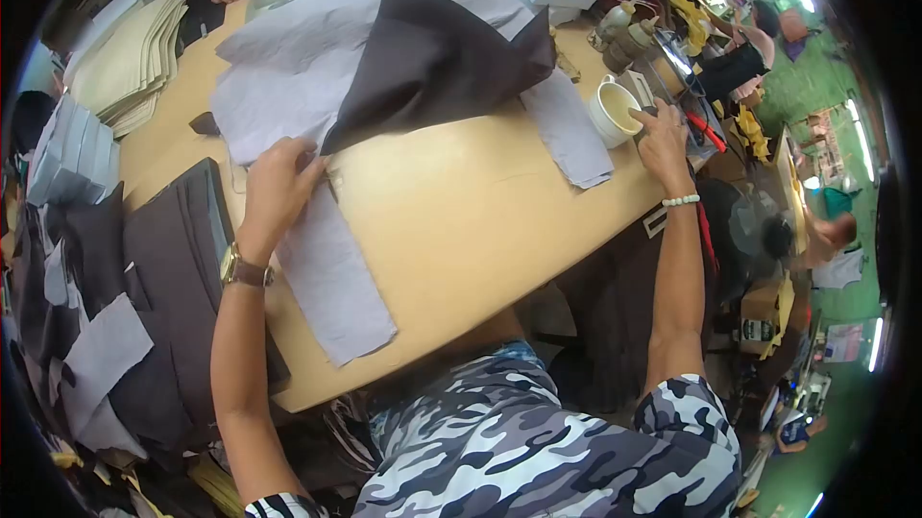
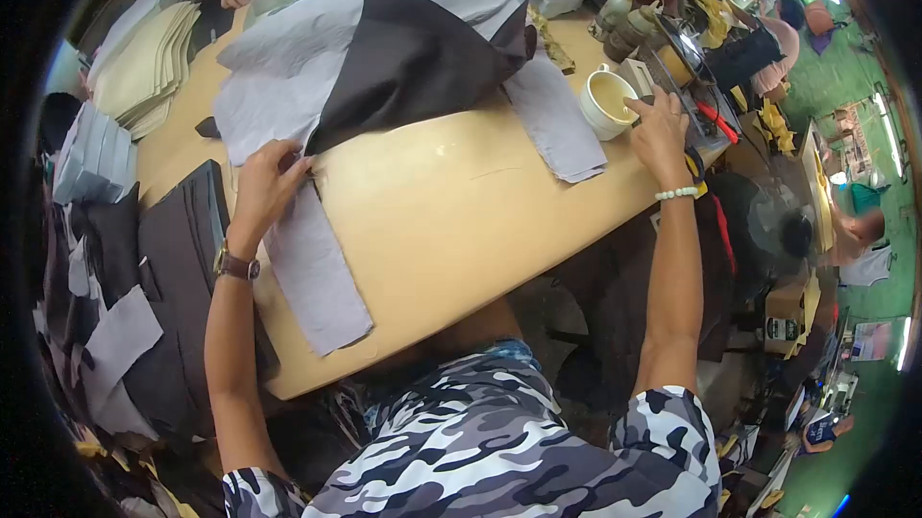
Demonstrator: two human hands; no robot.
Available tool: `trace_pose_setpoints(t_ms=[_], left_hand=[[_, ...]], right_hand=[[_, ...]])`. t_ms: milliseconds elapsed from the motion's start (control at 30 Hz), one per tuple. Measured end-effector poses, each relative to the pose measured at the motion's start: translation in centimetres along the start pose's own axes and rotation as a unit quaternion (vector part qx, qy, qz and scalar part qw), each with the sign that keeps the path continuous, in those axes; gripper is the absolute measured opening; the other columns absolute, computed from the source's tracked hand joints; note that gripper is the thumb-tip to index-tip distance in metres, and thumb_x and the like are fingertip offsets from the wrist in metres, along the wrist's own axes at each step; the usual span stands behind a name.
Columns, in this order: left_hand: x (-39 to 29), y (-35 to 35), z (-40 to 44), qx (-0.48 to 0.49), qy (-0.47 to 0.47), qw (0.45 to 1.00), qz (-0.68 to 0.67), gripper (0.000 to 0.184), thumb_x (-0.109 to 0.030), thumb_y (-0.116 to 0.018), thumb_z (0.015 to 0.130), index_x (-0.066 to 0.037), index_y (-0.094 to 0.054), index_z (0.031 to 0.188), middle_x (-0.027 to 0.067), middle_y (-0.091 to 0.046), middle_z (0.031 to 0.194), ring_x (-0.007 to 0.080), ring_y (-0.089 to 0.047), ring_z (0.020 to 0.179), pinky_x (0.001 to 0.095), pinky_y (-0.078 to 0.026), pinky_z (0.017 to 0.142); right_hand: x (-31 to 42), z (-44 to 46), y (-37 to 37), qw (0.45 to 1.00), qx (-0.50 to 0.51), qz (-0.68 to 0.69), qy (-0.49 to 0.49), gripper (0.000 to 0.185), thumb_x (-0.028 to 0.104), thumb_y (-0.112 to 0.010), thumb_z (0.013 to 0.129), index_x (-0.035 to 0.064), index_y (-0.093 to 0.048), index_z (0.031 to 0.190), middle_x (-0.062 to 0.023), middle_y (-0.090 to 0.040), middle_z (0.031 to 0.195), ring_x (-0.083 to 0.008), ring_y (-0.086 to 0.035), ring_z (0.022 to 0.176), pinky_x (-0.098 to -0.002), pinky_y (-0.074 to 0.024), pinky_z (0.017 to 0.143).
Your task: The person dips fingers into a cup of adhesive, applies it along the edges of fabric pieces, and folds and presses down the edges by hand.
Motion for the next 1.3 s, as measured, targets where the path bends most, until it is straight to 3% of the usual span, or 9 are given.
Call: trace_pose_setpoints(t_ms=[133, 233, 400, 633, 700, 867, 967, 1033, 1300], left_hand=[[0.5, -0.6, 0.5, 0.005, 0.013, 0.999, -0.043, 0.025, -0.018, -0.067, 0.077, 0.005, -0.065, 0.089, 0.0186, -0.064, 0.078, 0.0305, -0.061, 0.068, 0.0363, -0.048, 0.066], [1.6, -0.7, -0.2, 0.006, 0.035, 0.996, -0.081, 0.024, -0.017, -0.068, 0.082, 0.005, -0.065, 0.091, 0.0081, -0.065, 0.075, 0.0094, -0.057, 0.07, 0.0253, -0.045, 0.063], [2.5, -1.0, -0.8, 0.003, 0.088, 0.98, -0.179, 0.026, -0.02, -0.066, 0.084, 0.005, -0.065, 0.092, 0.0058, -0.064, 0.074, 0.0085, -0.056, 0.069, 0.0239, -0.045, 0.064], [2.4, -0.4, -0.5, 0.007, 0.048, 0.992, -0.119, 0.03, -0.027, -0.064, 0.082, 0.0, -0.068, 0.094, 0.0173, -0.067, 0.087, 0.0253, -0.065, 0.079, 0.0322, -0.048, 0.072], [2.4, -0.3, -0.6, 0.013, 0.009, 0.994, -0.112, 0.033, -0.026, -0.065, 0.084, 0.004, -0.066, 0.097, 0.0109, -0.067, 0.083, 0.0143, -0.059, 0.075, 0.0275, -0.046, 0.071], [3.3, -0.7, -0.5, 0.04, 0.022, 0.987, -0.154, 0.03, -0.022, -0.065, 0.083, 0.004, -0.066, 0.098, 0.0115, -0.067, 0.086, 0.0127, -0.06, 0.078, 0.0263, -0.047, 0.073], [3.1, -0.8, -0.4, 0.037, 0.025, 0.984, -0.173, 0.028, -0.02, -0.066, 0.083, 0.004, -0.067, 0.097, 0.0101, -0.068, 0.083, 0.0107, -0.059, 0.074, 0.0261, -0.047, 0.07], [3.4, -1.0, -0.3, 0.034, 0.033, 0.984, -0.171, 0.028, -0.021, -0.067, 0.083, 0.004, -0.067, 0.096, 0.0096, -0.068, 0.08, 0.0106, -0.059, 0.072, 0.0265, -0.047, 0.068], [3.9, -1.4, 0.6, -0.003, 0.014, 0.993, -0.119, 0.023, -0.019, -0.069, 0.078, 0.0, -0.069, 0.089, 0.0159, -0.067, 0.079, 0.0212, -0.064, 0.069, 0.0307, -0.048, 0.066]], right_hand=[[0.4, 0.2, -0.8, 1.0, 0.016, -0.022, -0.007, 0.045, 0.002, -0.052, 0.071, 0.0169, -0.065, 0.112, -0.0186, -0.043, 0.133, -0.0403, -0.033, 0.127, -0.0586, -0.0289, 0.098], [1.1, 0.5, -0.5, 0.999, 0.007, -0.032, -0.003, 0.042, 0.003, -0.053, 0.072, 0.0158, -0.067, 0.11, -0.0164, -0.043, 0.134, -0.0378, -0.034, 0.127, -0.0586, -0.0283, 0.099], [1.9, -1.3, 3.6, 0.984, -0.177, -0.032, -0.006, 0.03, 0.006, -0.055, 0.073, 0.0132, -0.07, 0.098, -0.0127, -0.046, 0.133, -0.0329, -0.036, 0.126, -0.0574, -0.0285, 0.1], [4.1, -2.7, 3.1, 0.991, -0.102, -0.086, 0.017, 0.025, 0.004, -0.055, 0.071, 0.0109, -0.069, 0.091, -0.0144, -0.047, 0.132, -0.0347, -0.038, 0.126, -0.0578, -0.029, 0.099], [7.6, -2.6, 4.4, 0.989, -0.101, -0.099, 0.05, 0.033, -0.002, -0.05, 0.068, 0.0096, -0.067, 0.094, -0.0159, -0.051, 0.126, -0.0346, -0.042, 0.122, -0.0514, -0.0336, 0.098], [21.8, -3.7, 7.0, 0.911, -0.106, 0.321, 0.236, 0.043, -0.01, -0.04, 0.065, 0.0032, -0.062, 0.1, -0.0181, -0.056, 0.111, -0.0338, -0.053, 0.106, -0.0372, -0.0405, 0.094], [31.2, -6.3, 6.5, 0.811, 0.042, 0.509, 0.286, 0.046, -0.011, -0.039, 0.067, 0.0012, -0.061, 0.105, -0.0171, -0.055, 0.109, -0.0321, -0.054, 0.102, -0.0372, -0.0426, 0.09], [35.5, -7.0, 5.3, 0.765, 0.077, 0.549, 0.327, 0.049, -0.011, -0.039, 0.067, 0.0013, -0.061, 0.109, -0.0164, -0.054, 0.109, -0.0315, -0.054, 0.1, -0.0364, -0.0433, 0.088], [38.6, -7.2, 2.0, 0.825, 0.024, 0.473, 0.307, 0.047, -0.008, -0.044, 0.071, 0.0008, -0.059, 0.114, -0.0159, -0.053, 0.107, -0.0315, -0.054, 0.097, -0.0385, -0.0437, 0.086]])
Point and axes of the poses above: each hand's wrist, its own z-axis towards the middle knuckle, its own y-axis out of the back of the hand, x = y × z, the point moved 8 cm from there along z, towards the middle knuckle
